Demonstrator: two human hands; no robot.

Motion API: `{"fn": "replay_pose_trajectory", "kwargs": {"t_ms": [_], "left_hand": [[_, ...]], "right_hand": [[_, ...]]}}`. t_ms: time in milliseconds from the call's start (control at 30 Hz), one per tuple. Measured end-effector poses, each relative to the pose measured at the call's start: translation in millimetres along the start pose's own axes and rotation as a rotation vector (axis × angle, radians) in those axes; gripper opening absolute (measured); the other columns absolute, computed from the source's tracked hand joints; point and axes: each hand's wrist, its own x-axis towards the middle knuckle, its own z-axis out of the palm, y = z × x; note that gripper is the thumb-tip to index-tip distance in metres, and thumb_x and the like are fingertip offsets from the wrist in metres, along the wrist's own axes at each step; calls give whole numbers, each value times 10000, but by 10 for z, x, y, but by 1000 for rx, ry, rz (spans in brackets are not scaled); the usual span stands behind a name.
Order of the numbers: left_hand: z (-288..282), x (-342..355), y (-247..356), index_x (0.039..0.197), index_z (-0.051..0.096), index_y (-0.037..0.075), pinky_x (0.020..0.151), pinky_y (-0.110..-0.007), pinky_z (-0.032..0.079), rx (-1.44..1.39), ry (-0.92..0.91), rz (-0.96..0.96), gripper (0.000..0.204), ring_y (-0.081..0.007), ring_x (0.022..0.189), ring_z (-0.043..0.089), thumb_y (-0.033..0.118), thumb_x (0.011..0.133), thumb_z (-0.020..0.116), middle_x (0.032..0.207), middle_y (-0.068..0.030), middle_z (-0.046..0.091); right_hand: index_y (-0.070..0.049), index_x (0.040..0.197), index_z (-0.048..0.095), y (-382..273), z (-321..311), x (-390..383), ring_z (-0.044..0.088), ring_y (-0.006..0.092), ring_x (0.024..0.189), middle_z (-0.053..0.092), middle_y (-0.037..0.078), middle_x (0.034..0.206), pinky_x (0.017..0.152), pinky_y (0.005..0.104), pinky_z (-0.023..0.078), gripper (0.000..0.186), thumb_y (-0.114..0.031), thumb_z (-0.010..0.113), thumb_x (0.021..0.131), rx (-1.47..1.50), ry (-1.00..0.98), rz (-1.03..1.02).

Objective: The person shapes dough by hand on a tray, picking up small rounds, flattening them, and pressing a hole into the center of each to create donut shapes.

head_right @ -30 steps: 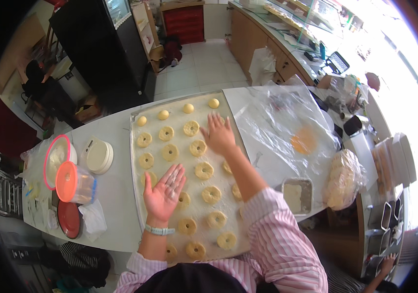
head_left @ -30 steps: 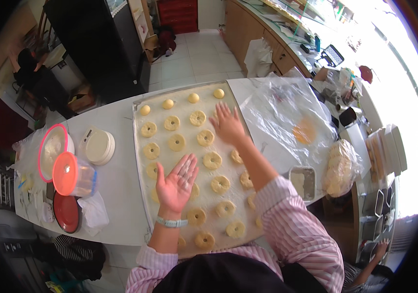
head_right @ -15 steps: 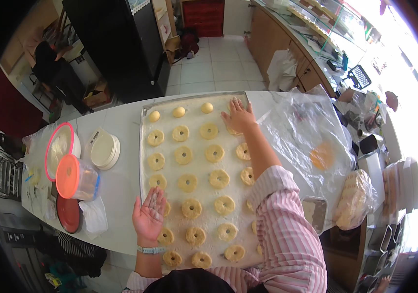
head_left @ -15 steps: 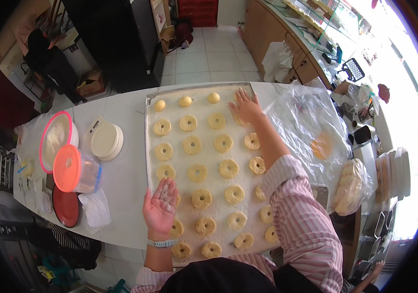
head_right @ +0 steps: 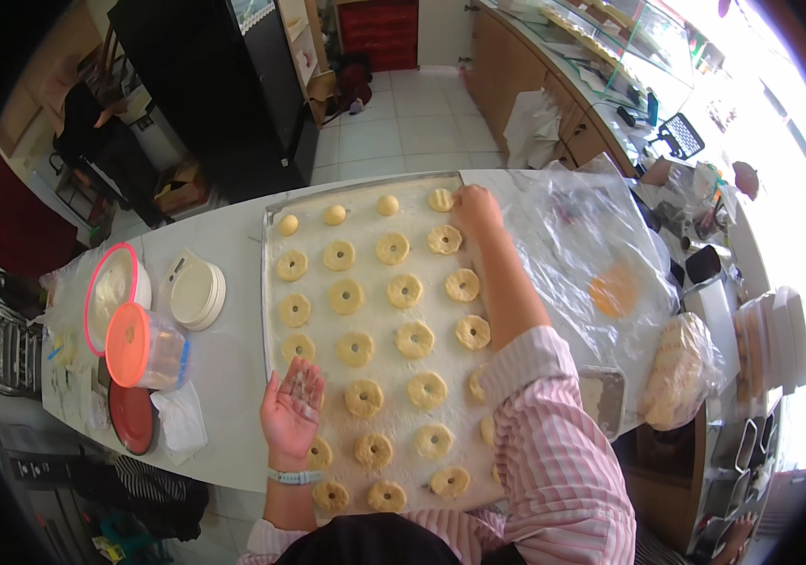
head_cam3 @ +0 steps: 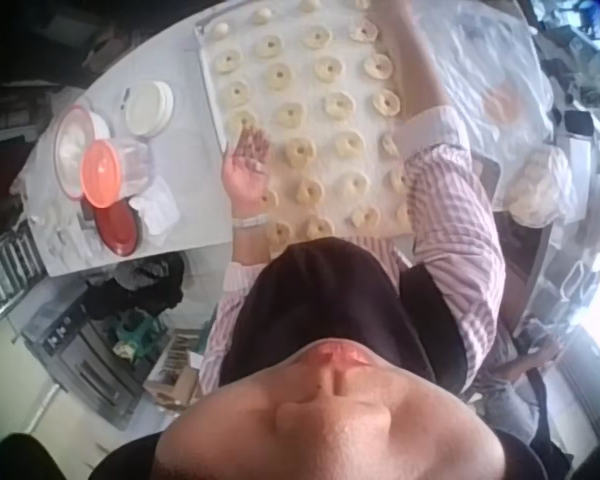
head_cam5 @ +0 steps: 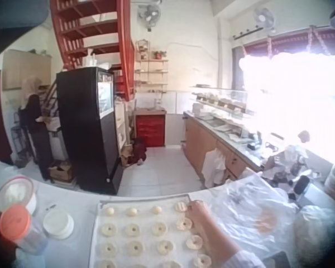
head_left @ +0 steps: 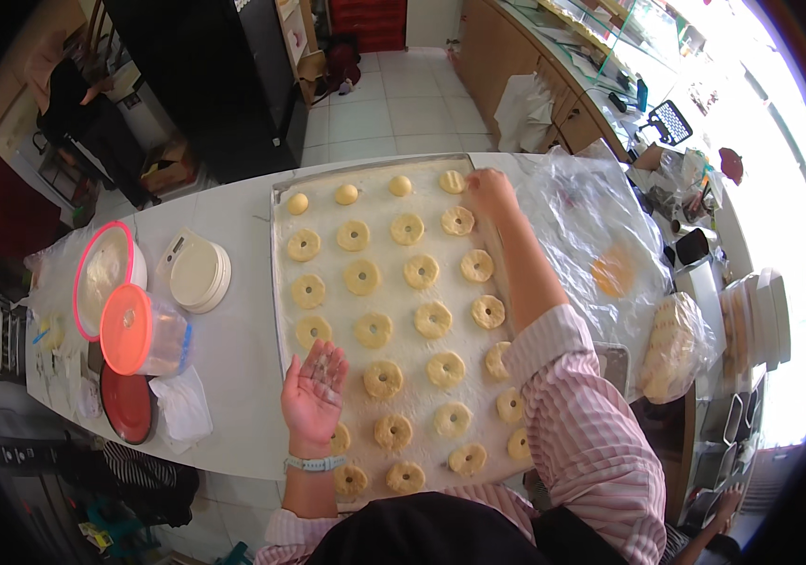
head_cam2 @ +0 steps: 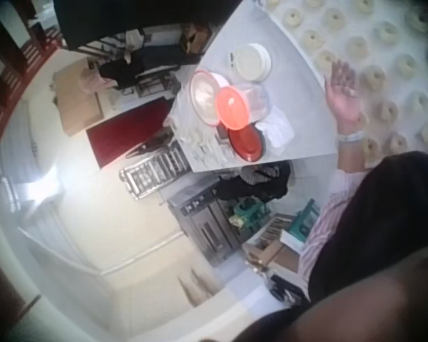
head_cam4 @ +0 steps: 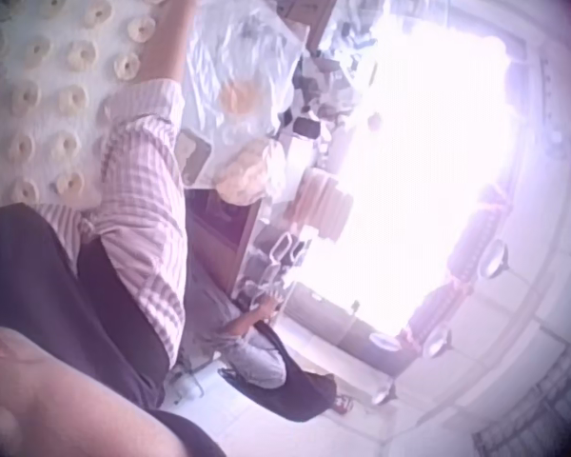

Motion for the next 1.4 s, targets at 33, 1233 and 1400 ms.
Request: {"fn": "replay_pose_trajectory", "kwargs": {"t_ms": [33,1233,1400], "left_hand": [[6,1,-9,1164,541,-19,980,-387,431,5,15,4,399,-263,1100,552,284,961,380,1145,-137,599],[547,-379,-945,997,635,-27,672,-200,504,731,-43,-222,238,-103,778,625,127,819,672,897,-58,657],[648,-388,-963,926,665,-40,673,-226,527,872,-119,-179,221,-117,750,638,124,785,711,836,-63,667]], "right_hand": [[-72,969,657,-7,-7,-63,568,274,1029,632,114,1037,921,405,391,229,-176,595,775,15,-108,43],[-8,1188,559,-845,-448,-3122,612,120,861,617,67,1004,785,237,485,362,-44,631,835,1133,-418,-17],[-73,1167,602,-770,-570,-3119,549,136,837,561,38,927,745,260,443,356,-60,630,812,943,-471,-182]]}}
